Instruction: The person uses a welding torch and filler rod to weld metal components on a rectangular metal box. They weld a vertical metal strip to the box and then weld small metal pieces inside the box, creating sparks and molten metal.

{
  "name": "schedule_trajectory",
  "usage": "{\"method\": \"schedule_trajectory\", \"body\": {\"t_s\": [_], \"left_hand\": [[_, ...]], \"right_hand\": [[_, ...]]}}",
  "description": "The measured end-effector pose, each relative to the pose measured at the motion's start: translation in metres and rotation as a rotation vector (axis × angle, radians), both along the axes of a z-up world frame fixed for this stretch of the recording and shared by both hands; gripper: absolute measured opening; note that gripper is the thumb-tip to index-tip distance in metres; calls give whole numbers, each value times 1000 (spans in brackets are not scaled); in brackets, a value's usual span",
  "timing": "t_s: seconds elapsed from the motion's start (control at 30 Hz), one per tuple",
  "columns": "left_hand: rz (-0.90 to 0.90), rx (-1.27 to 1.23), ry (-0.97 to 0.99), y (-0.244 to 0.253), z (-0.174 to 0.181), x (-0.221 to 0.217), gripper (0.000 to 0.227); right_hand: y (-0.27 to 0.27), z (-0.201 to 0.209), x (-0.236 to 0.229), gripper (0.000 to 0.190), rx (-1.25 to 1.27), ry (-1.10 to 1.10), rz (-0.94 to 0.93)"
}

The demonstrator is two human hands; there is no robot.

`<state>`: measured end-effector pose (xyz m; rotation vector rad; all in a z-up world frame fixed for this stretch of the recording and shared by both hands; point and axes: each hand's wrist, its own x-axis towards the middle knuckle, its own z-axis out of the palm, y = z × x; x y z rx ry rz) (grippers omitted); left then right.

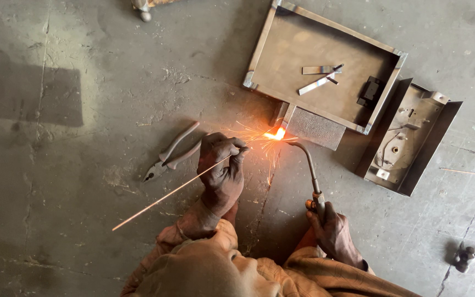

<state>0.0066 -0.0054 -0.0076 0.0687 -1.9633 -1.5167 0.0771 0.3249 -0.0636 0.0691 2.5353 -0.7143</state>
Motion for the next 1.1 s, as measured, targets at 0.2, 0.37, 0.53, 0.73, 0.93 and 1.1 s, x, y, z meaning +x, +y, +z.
{"method": "schedule_trajectory", "body": {"t_s": [0.2,0.37,0.53,0.73,0.93,1.1], "left_hand": [[10,-3,-12,-1,4,0,29],[41,24,-24,0,0,0,27],[33,179,0,3,-15,1,19],[2,469,-7,9,-36,1,14],[89,478,-197,5,-57,3,18],[-30,758,-220,-19,-86,-7,20]], "right_hand": [[-4,5,-1,21,-89,95,39],[-1,0,-1,27,-30,21,8],[2,-5,2,29,-9,64,32],[6,-9,1,29,0,11,25],[5,-4,0,23,-26,67,87],[13,13,-3,33,-91,238,-23]]}}
